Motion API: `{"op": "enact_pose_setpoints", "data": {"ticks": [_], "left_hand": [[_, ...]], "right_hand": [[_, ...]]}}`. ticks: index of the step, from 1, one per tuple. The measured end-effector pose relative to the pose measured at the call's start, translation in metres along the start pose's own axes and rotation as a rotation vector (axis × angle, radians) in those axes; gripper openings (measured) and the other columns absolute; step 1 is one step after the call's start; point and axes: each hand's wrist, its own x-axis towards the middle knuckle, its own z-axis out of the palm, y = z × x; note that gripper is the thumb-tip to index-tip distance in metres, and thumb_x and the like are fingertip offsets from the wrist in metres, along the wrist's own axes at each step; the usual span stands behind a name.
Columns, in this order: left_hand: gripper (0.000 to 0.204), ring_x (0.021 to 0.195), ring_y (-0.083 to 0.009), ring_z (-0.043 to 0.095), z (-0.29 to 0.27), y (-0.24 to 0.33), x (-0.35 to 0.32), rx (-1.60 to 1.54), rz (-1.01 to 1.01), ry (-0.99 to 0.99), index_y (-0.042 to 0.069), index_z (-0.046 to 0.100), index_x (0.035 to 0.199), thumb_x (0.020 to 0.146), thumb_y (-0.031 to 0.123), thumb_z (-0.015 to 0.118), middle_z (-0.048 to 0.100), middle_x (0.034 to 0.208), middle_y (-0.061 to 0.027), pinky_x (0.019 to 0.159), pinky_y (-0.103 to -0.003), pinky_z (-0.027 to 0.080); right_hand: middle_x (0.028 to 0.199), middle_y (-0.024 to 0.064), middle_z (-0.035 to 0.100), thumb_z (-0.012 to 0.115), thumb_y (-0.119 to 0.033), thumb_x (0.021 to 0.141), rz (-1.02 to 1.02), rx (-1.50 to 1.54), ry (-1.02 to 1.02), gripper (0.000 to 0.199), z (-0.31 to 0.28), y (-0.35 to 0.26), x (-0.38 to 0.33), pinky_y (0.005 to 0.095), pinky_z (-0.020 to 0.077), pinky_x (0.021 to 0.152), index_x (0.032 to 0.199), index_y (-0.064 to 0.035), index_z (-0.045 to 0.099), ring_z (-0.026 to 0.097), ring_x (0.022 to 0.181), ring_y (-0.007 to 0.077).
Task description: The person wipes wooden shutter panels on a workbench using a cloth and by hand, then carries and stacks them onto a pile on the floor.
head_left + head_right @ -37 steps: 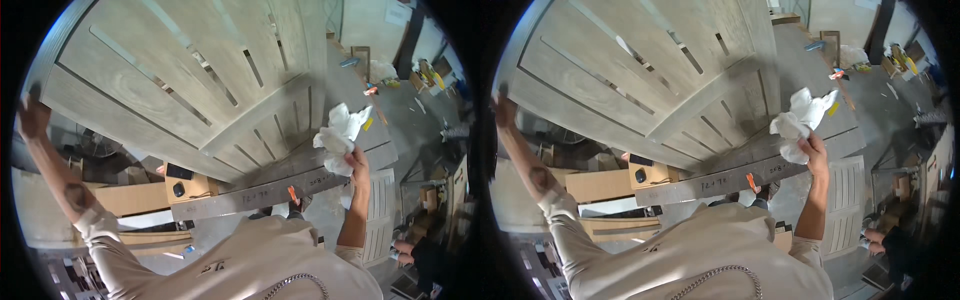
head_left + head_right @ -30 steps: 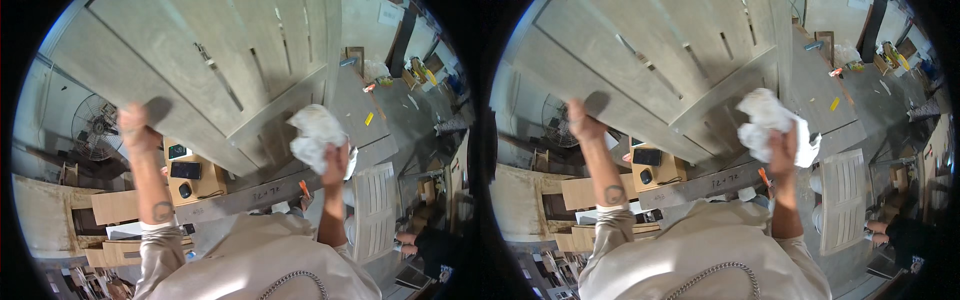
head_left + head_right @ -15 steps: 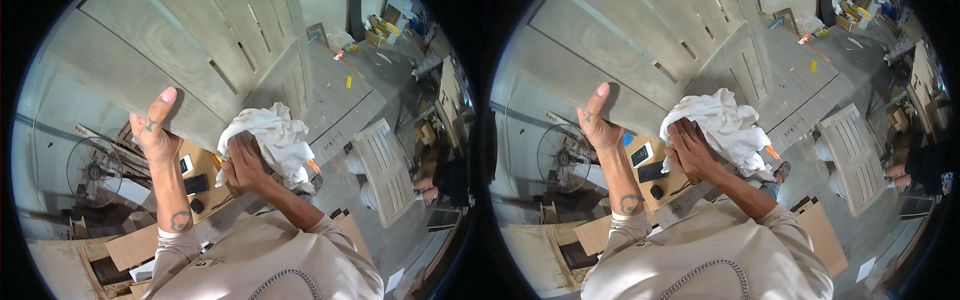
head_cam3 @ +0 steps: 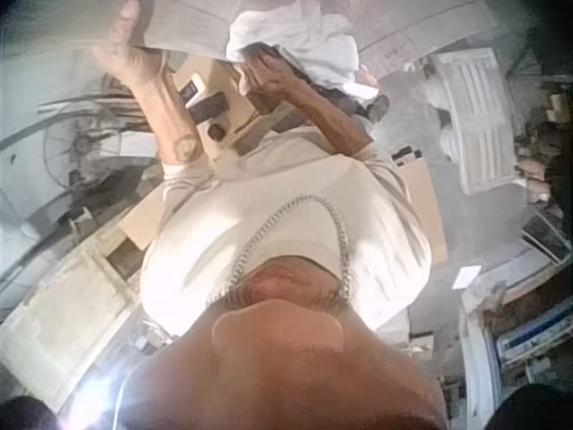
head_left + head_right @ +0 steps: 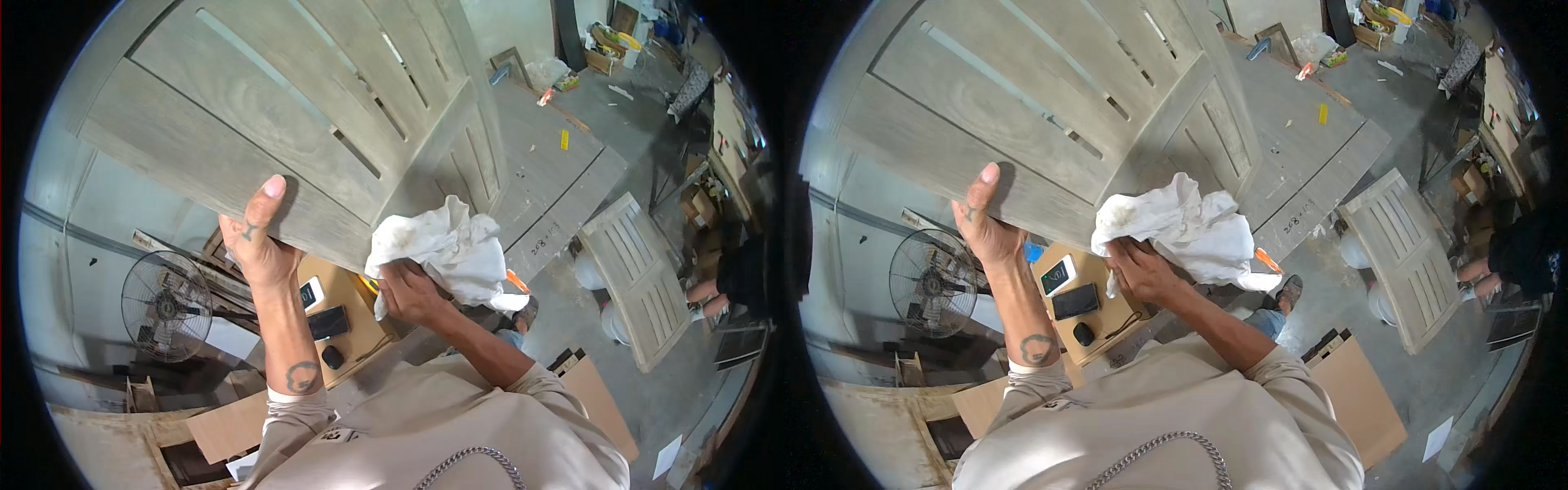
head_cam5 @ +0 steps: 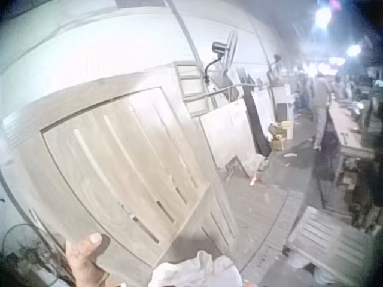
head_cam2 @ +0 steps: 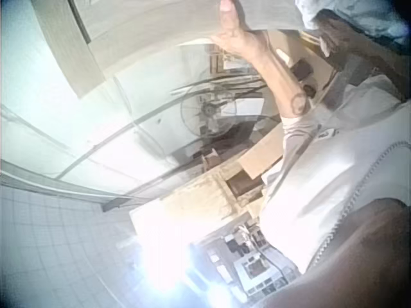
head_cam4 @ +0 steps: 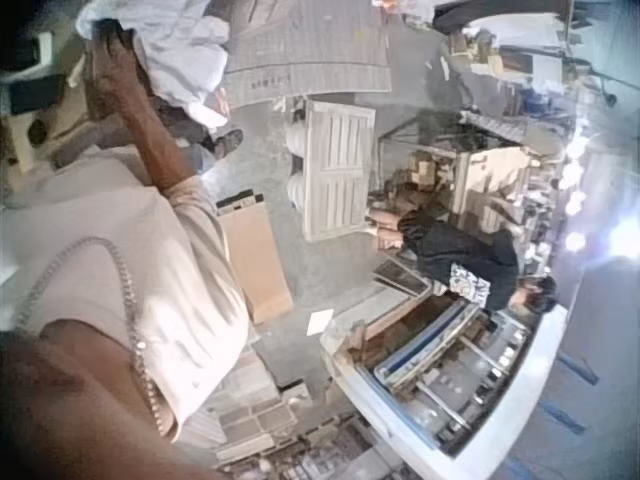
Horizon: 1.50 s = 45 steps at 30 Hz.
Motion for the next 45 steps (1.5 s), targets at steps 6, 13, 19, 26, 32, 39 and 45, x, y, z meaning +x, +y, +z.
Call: {"op": "enact_pose_setpoints", "data": {"ticks": [6,13,19,26,32,39,45], "left_hand": [[0.043,0.074,-0.0238,0.066,-0.01,0.002,0.0,0.023,-0.017,-0.037,-0.008,0.052,0.11,0.073,0.01,0.068,0.062,0.09,-0.0163,0.064,-0.032,0.057],[0.046,0.075,-0.0238,0.066,0.001,-0.001,-0.001,0.04,0.042,0.018,-0.008,0.052,0.111,0.073,0.01,0.068,0.062,0.092,-0.0162,0.064,-0.032,0.057],[0.043,0.075,-0.0233,0.066,0.005,0.001,-0.004,0.05,0.046,0.039,-0.008,0.054,0.108,0.072,0.01,0.068,0.062,0.09,-0.0154,0.065,-0.032,0.057],[0.049,0.077,-0.0241,0.066,-0.007,0.005,0.0,0.027,-0.027,-0.002,-0.008,0.051,0.113,0.071,0.01,0.068,0.061,0.091,-0.0156,0.067,-0.033,0.057],[0.051,0.08,-0.0246,0.065,-0.003,0.0,-0.001,0.057,-0.01,0.003,-0.008,0.049,0.116,0.072,0.01,0.067,0.06,0.095,-0.0161,0.068,-0.033,0.056],[0.051,0.084,-0.0251,0.064,0.005,-0.001,-0.001,0.003,0.026,-0.012,-0.005,0.048,0.117,0.072,0.01,0.067,0.058,0.098,-0.0154,0.07,-0.034,0.056],[0.05,0.082,-0.0236,0.064,-0.01,-0.003,0.003,0.056,-0.011,-0.015,-0.006,0.049,0.114,0.071,0.011,0.069,0.059,0.094,-0.014,0.072,-0.034,0.055]], "right_hand": [[0.095,0.0257,0.053,0.05,-0.018,0.089,0.063,0.056,-0.004,0.035,-0.016,-0.024,0.048,0.0451,0.0431,0.081,0.112,0.0082,0.046,0.051,0.088,0.0412],[0.094,0.0241,0.053,0.054,-0.02,0.088,0.103,0.085,-0.155,0.04,-0.019,-0.023,0.03,0.044,0.0426,0.082,0.113,0.0095,0.047,0.052,0.088,0.0383],[0.103,0.0236,0.054,0.056,-0.018,0.088,0.13,0.123,-0.216,0.039,-0.018,-0.025,0.013,0.041,0.0445,0.085,0.116,0.006,0.047,0.053,0.097,0.0385],[0.093,0.0206,0.054,0.054,-0.02,0.09,0.149,0.101,-0.215,0.028,-0.02,-0.028,0.042,0.0433,0.0448,0.078,0.107,0.0014,0.048,0.054,0.089,0.0354],[0.095,0.0283,0.055,0.054,-0.021,0.089,0.311,0.247,-0.314,0.043,-0.021,-0.015,0.03,0.0479,0.0461,0.079,0.117,0.0103,0.041,0.058,0.081,0.0441],[0.112,0.0264,0.053,0.054,-0.011,0.085,0.271,0.126,-0.274,0.042,-0.013,0.007,-0.025,0.0452,0.0434,0.088,0.124,0.002,0.046,0.054,0.104,0.0391],[0.112,0.0186,0.061,0.055,0.002,0.082,0.414,-0.089,0.033,0.041,-0.091,0.039,-0.05,0.0411,0.0454,0.09,0.123,-0.0035,0.054,0.057,0.107,0.0364]]}}
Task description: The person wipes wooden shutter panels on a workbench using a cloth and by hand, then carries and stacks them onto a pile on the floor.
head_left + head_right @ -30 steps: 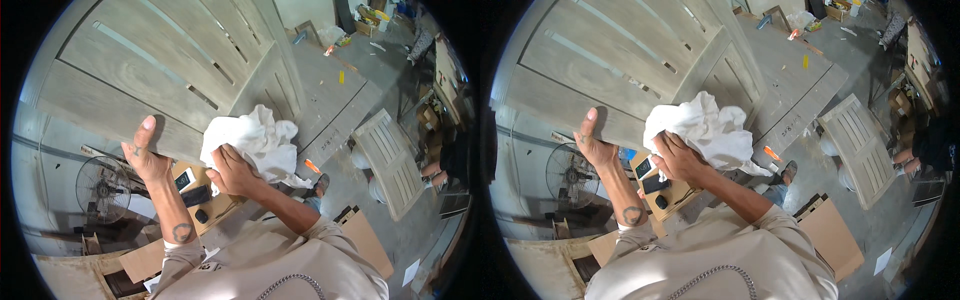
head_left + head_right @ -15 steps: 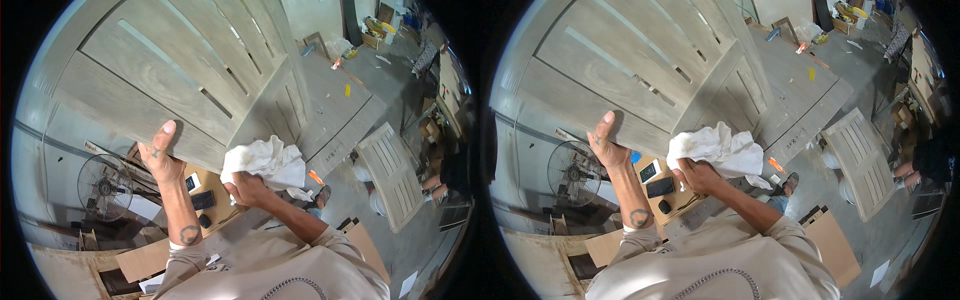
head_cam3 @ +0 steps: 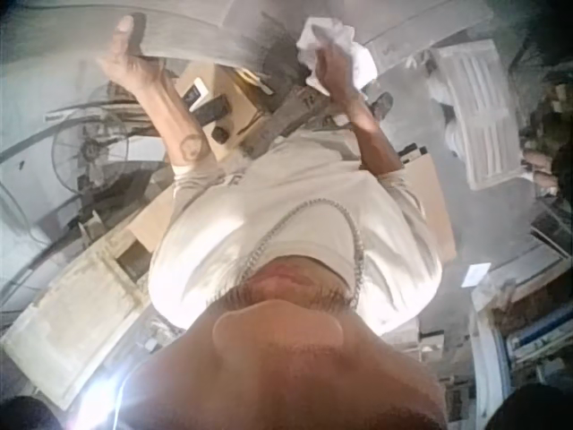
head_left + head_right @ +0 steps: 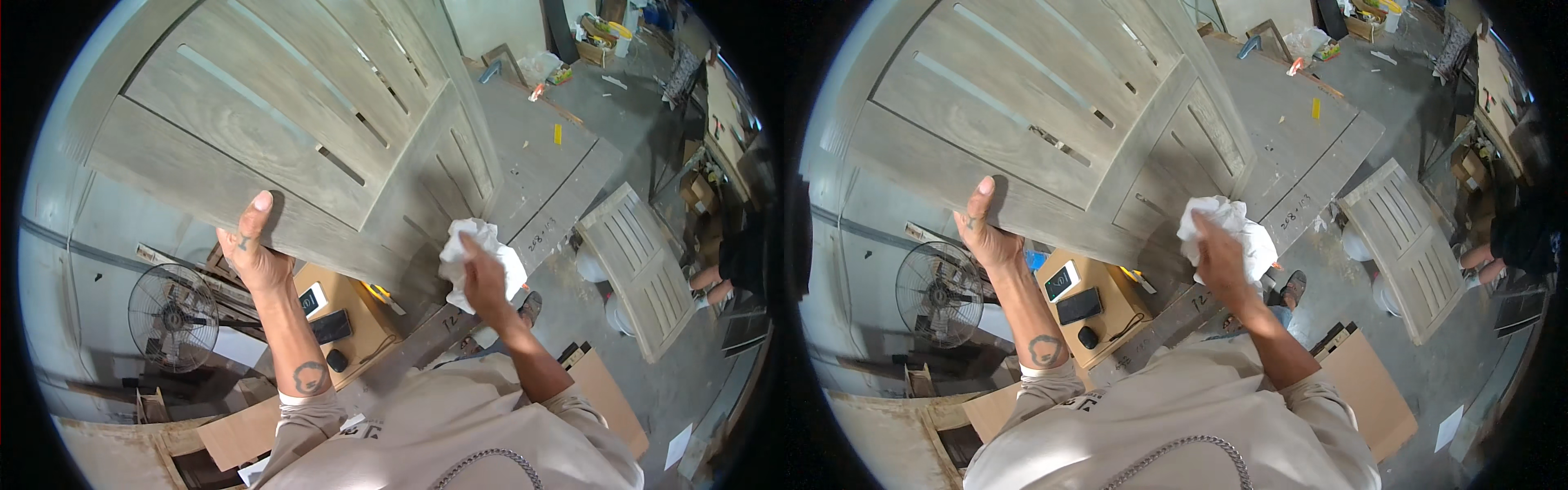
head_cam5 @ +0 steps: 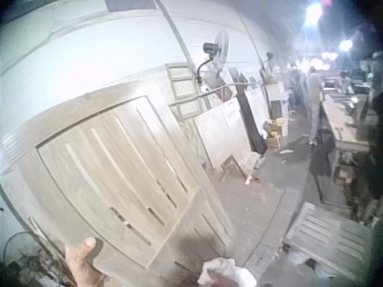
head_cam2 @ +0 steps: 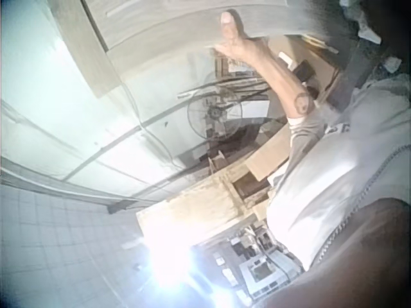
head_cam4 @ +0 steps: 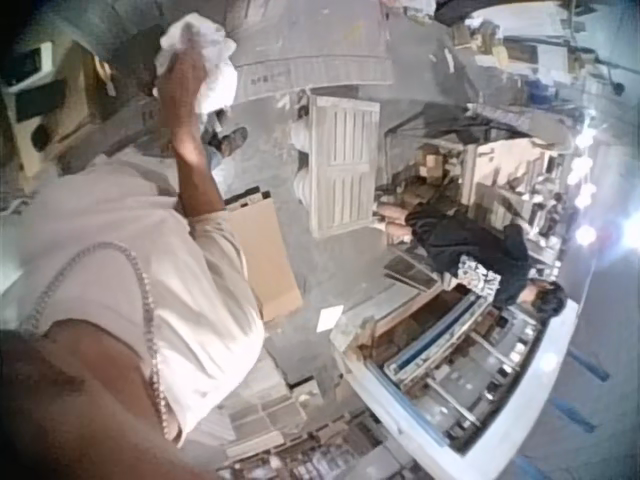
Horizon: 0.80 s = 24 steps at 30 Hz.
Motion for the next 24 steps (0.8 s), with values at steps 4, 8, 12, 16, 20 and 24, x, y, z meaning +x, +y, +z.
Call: {"op": "enact_pose_setpoints", "data": {"ticks": [4,8,12,16,20,24], "left_hand": [[0.049,0.082,-0.0226,0.064,0.006,-0.002,0.003,-0.001,0.04,-0.005,-0.006,0.049,0.114,0.072,0.012,0.068,0.059,0.096,-0.0139,0.07,-0.034,0.055],[0.05,0.086,-0.0226,0.063,0.011,0.004,0.002,0.039,0.054,-0.001,-0.005,0.049,0.118,0.077,0.016,0.068,0.059,0.101,-0.013,0.074,-0.034,0.054],[0.066,0.113,-0.0261,0.054,-0.011,0.031,0.026,0.013,0.198,0.063,-0.002,0.039,0.135,0.093,0.047,0.05,0.054,0.124,-0.0167,0.092,-0.036,0.047],[0.08,0.12,-0.0296,0.05,0.05,0.131,0.074,-0.024,0.457,0.012,-0.001,0.021,0.145,0.095,0.06,0.034,0.043,0.138,-0.0221,0.095,-0.036,0.046],[0.082,0.111,-0.0289,0.056,0.056,0.18,0.119,0.341,0.516,-0.013,-0.002,0.03,0.143,0.092,0.06,0.043,0.053,0.129,-0.0208,0.089,-0.034,0.047],[0.064,0.097,-0.0239,0.061,0.086,0.217,0.14,1.209,0.139,-0.068,0.004,0.063,0.119,0.089,0.059,0.05,0.068,0.1,-0.0117,0.083,-0.034,0.047]], "right_hand": [[0.107,0.0136,0.062,0.049,-0.003,0.093,0.043,0.133,0.164,0.024,-0.034,-0.01,0.048,0.0324,0.0436,0.085,0.115,-0.0024,0.056,0.058,0.095,0.0283],[0.107,0.0049,0.057,0.04,-0.016,0.102,0.39,0.918,0.262,0.024,-0.042,-0.016,0.093,0.0242,0.0423,0.085,0.119,-0.0032,0.05,0.052,0.093,0.0093],[0.096,0.0037,0.054,0.048,-0.017,0.099,0.537,0.775,0.389,0.02,-0.023,0.008,0.109,0.0252,0.0482,0.065,0.115,-0.0063,0.051,0.054,0.079,0.0099],[0.085,0.0027,0.053,0.054,-0.015,0.095,0.603,0.835,0.382,0.014,-0.065,-0.005,0.141,0.026,0.0465,0.045,0.107,-0.0075,0.052,0.052,0.063,0.0094],[0.085,0.0034,0.057,0.058,-0.016,0.093,0.595,0.865,0.133,0.016,-0.08,-0.014,0.194,0.0242,0.0475,0.049,0.103,-0.0043,0.055,0.053,0.066,0.0083],[0.089,0.006,0.06,0.061,-0.018,0.091,0.324,0.917,-0.064,0.028,-0.093,-0.054,0.261,0.0252,0.0506,0.059,0.111,0.0021,0.057,0.056,0.072,0.0098]]}}
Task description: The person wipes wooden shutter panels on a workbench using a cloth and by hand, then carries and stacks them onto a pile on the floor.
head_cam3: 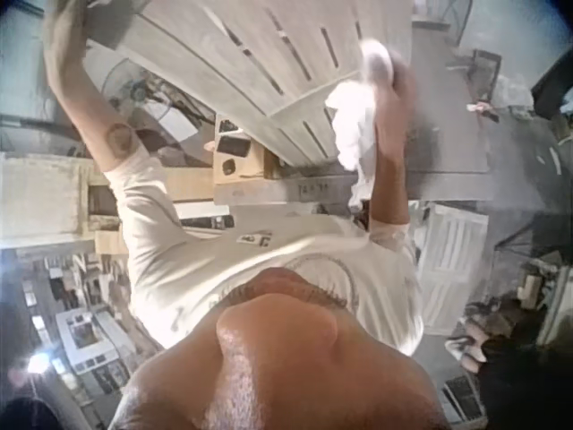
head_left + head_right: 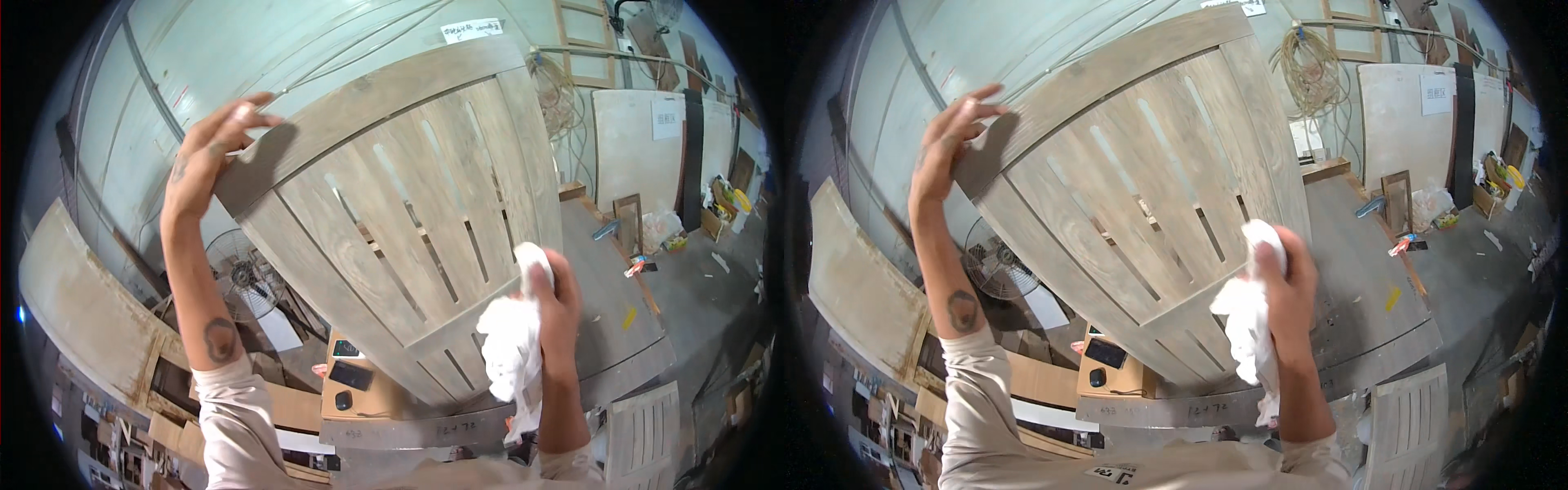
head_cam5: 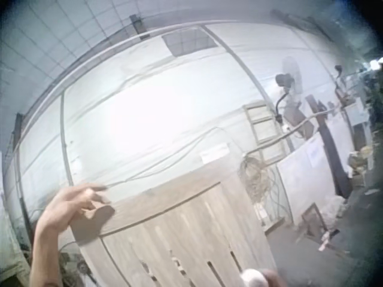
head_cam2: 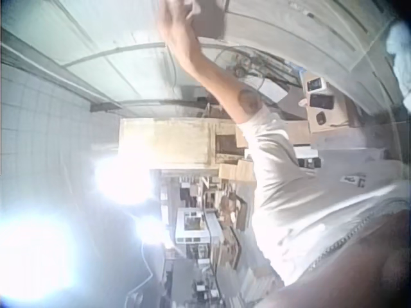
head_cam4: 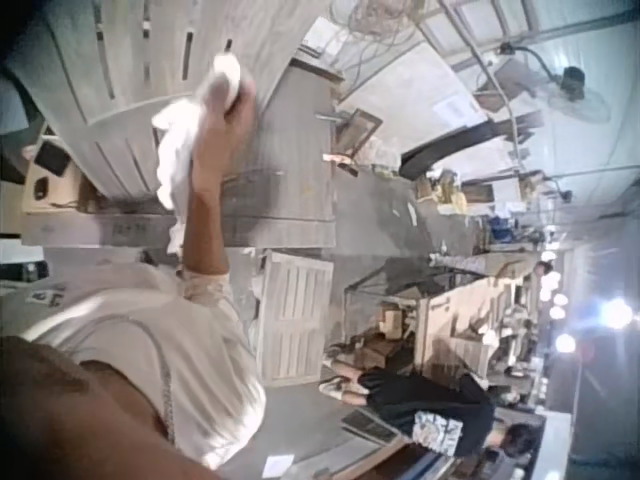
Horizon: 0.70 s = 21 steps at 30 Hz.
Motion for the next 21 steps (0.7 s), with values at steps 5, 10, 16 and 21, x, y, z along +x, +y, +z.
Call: {"op": "enact_pose_setpoints", "data": {"ticks": [5,10,16,21], "left_hand": [[0.064,0.093,-0.023,0.063,0.015,0.031,0.025,0.569,-0.025,-0.33,0.006,0.063,0.119,0.089,0.061,0.048,0.068,0.1,-0.0117,0.085,-0.035,0.047],[0.064,0.078,-0.018,0.061,0.055,0.025,0.029,0.509,0.04,-0.059,-0.001,0.067,0.097,0.095,0.058,0.041,0.065,0.077,-0.0118,0.075,-0.034,0.047],[0.066,0.07,-0.0342,0.059,0.063,0.021,0.018,0.681,0.067,0.15,-0.001,0.064,0.082,0.095,0.057,0.038,0.057,0.066,-0.0206,0.068,-0.04,0.045],[0.06,0.07,-0.0402,0.06,0.066,0.008,0.017,0.753,0.153,0.249,0.003,0.068,0.084,0.096,0.054,0.038,0.061,0.065,-0.0192,0.066,-0.046,0.047]], "right_hand": [[0.091,0.0074,0.066,0.063,-0.012,0.09,-0.144,0.124,-0.313,0.024,0.079,-0.05,0.051,0.0231,0.0469,0.07,0.107,0.005,0.062,0.06,0.078,0.0105],[0.088,0.018,0.068,0.065,-0.015,0.087,-0.655,-0.182,-0.04,0.026,0.12,-0.056,0.111,0.034,0.0491,0.074,0.103,0.0049,0.063,0.066,0.081,0.0275],[0.082,0.0216,0.066,0.065,-0.012,0.082,-0.744,-0.428,0.212,0.023,0.142,-0.063,0.128,0.044,0.0473,0.074,0.098,0.0043,0.062,0.064,0.077,0.0383],[0.083,0.0204,0.066,0.063,-0.009,0.082,-0.766,-0.456,0.202,0.02,0.16,-0.057,0.116,0.0446,0.0473,0.071,0.097,0.0043,0.063,0.062,0.075,0.0391]]}}
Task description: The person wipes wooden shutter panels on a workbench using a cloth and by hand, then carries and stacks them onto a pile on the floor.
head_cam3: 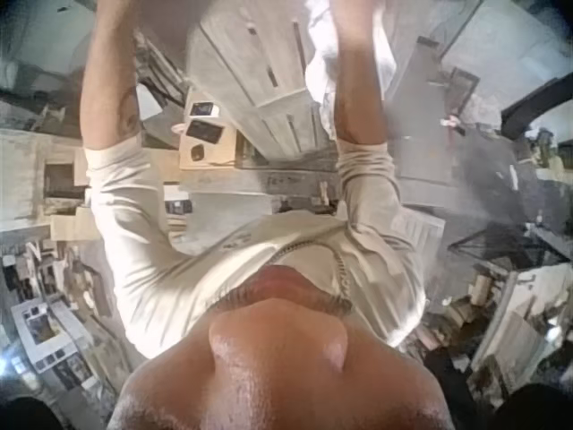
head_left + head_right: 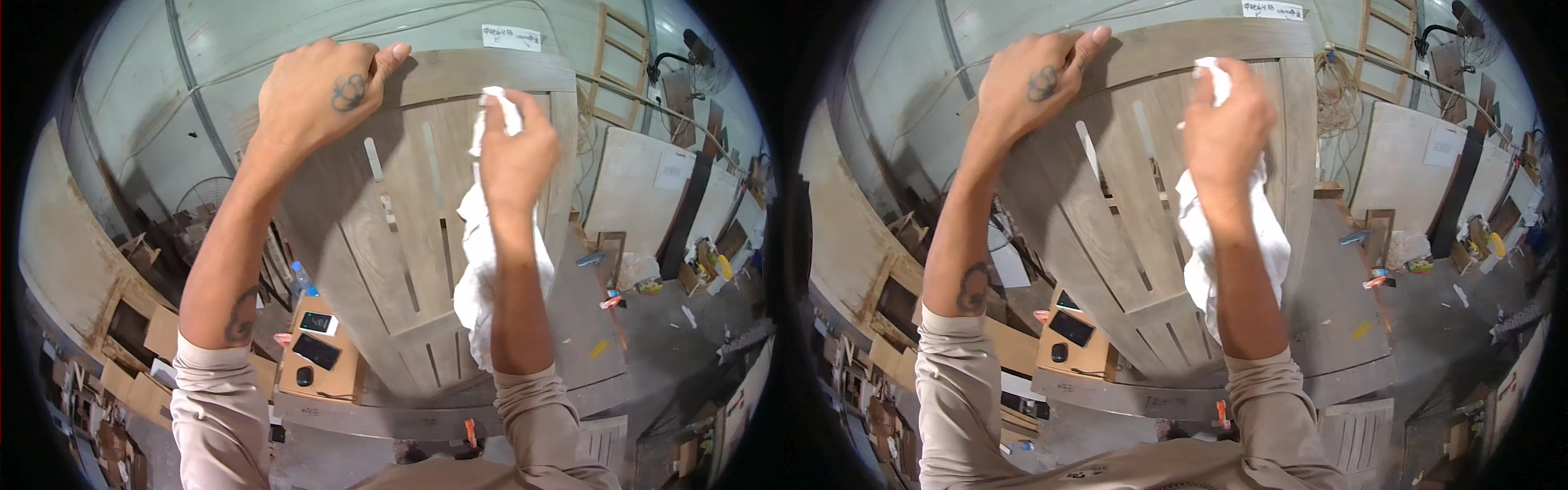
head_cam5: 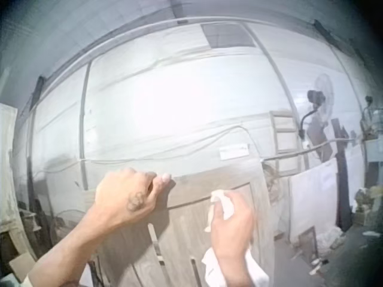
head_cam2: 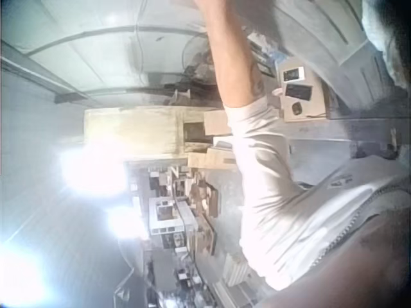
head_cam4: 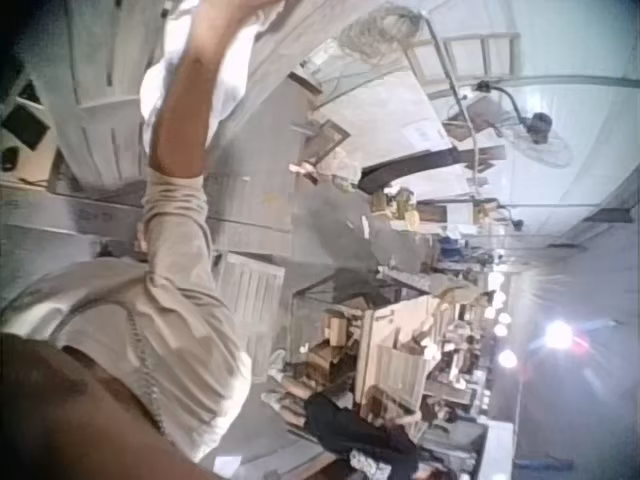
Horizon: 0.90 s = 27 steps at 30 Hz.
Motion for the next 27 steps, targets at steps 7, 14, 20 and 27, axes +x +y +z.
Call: {"op": "enact_pose_setpoints", "data": {"ticks": [7,14,20,27], "left_hand": [[0.057,0.065,-0.0406,0.061,0.004,-0.004,0.001,0.025,0.049,0.031,0.005,0.07,0.078,0.096,0.05,0.04,0.062,0.066,-0.0201,0.061,-0.047,0.049],[0.048,0.078,-0.0398,0.063,-0.037,0.038,0.006,0.006,-0.17,-0.321,-0.003,0.066,0.089,0.094,0.041,0.046,0.064,0.08,-0.0276,0.071,-0.047,0.048],[0.047,0.06,-0.039,0.061,-0.005,0.004,0.0,-0.034,0.048,-0.028,0.002,0.067,0.071,0.095,0.037,0.046,0.06,0.061,-0.0213,0.058,-0.046,0.048],[0.047,0.061,-0.0385,0.061,-0.02,0.021,-0.01,0.086,0.023,0.073,0.002,0.067,0.072,0.095,0.036,0.045,0.06,0.061,-0.0207,0.06,-0.045,0.048]], "right_hand": [[0.088,0.0151,0.058,0.06,-0.007,0.084,-0.224,-0.019,-0.062,0.012,0.026,-0.034,-0.038,0.0451,0.0473,0.064,0.095,-0.0016,0.059,0.06,0.072,0.0379],[0.088,0.0132,0.056,0.064,-0.007,0.082,-0.293,-0.068,-0.02,0.006,0.006,0.011,-0.006,0.042,0.0453,0.069,0.086,-0.0032,0.061,0.058,0.076,0.0317],[0.083,0.0131,0.061,0.066,-0.003,0.079,-0.397,0.015,0.055,0.007,0.03,-0.005,-0.033,0.0409,0.0444,0.07,0.084,-0.0027,0.061,0.058,0.077,0.0307],[0.082,0.0109,0.06,0.063,-0.006,0.081,-0.395,0.014,0.094,0.003,0.015,0.028,-0.006,0.0404,0.0435,0.068,0.083,-0.0037,0.061,0.056,0.075,0.0302]]}}
